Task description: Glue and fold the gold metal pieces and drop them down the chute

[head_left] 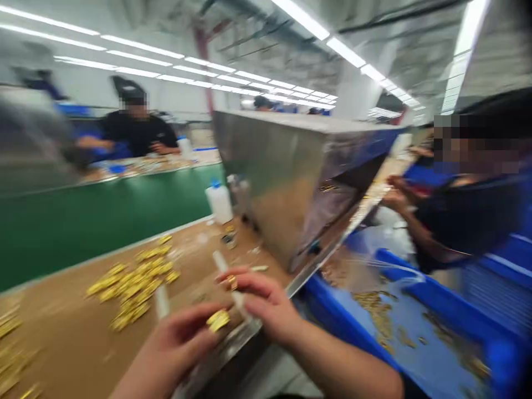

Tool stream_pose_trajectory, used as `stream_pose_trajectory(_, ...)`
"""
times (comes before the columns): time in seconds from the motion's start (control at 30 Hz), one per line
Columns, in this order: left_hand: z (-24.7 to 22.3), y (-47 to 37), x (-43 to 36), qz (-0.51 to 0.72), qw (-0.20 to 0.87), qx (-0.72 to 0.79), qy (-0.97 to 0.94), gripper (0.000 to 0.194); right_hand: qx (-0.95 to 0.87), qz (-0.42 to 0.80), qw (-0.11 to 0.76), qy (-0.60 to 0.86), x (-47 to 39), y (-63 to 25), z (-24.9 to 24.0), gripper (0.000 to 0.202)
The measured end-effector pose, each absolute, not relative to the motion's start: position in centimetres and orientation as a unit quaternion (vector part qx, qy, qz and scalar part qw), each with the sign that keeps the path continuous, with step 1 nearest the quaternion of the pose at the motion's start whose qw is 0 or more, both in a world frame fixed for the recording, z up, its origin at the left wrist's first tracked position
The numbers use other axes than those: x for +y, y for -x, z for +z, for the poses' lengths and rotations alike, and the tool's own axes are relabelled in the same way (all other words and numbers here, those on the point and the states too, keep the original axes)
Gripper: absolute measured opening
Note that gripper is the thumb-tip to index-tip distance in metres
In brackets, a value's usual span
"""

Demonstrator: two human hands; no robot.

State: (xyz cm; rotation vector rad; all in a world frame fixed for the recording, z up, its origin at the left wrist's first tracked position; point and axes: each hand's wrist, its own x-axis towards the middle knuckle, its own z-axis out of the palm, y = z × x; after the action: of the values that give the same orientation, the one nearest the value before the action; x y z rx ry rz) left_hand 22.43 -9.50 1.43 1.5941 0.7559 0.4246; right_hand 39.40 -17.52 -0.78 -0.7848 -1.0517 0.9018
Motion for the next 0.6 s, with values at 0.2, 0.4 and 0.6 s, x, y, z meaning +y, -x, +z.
stream_pose_trajectory(0.2,0.4,-20.8,-9.87,0.2,0.761,0.273,-0.553,0.062,-0.623,0.395,0.585,0.336,-17.8,-40.62,-1.07,0.04)
stream_pose_trajectory(0.4,0.86,-20.86,-10.42,0.215,0.8,0.222,-0.515,0.053,-0.688,0.293,0.571,0.339,-17.87,-40.03,-1.04,0.04)
stream_pose_trajectory(0.6,0.99,-20.75,-10.49,0.221,0.81,0.21,-0.5,0.045,-0.719,0.217,0.571,0.333,-17.68,-39.82,-0.51,0.043)
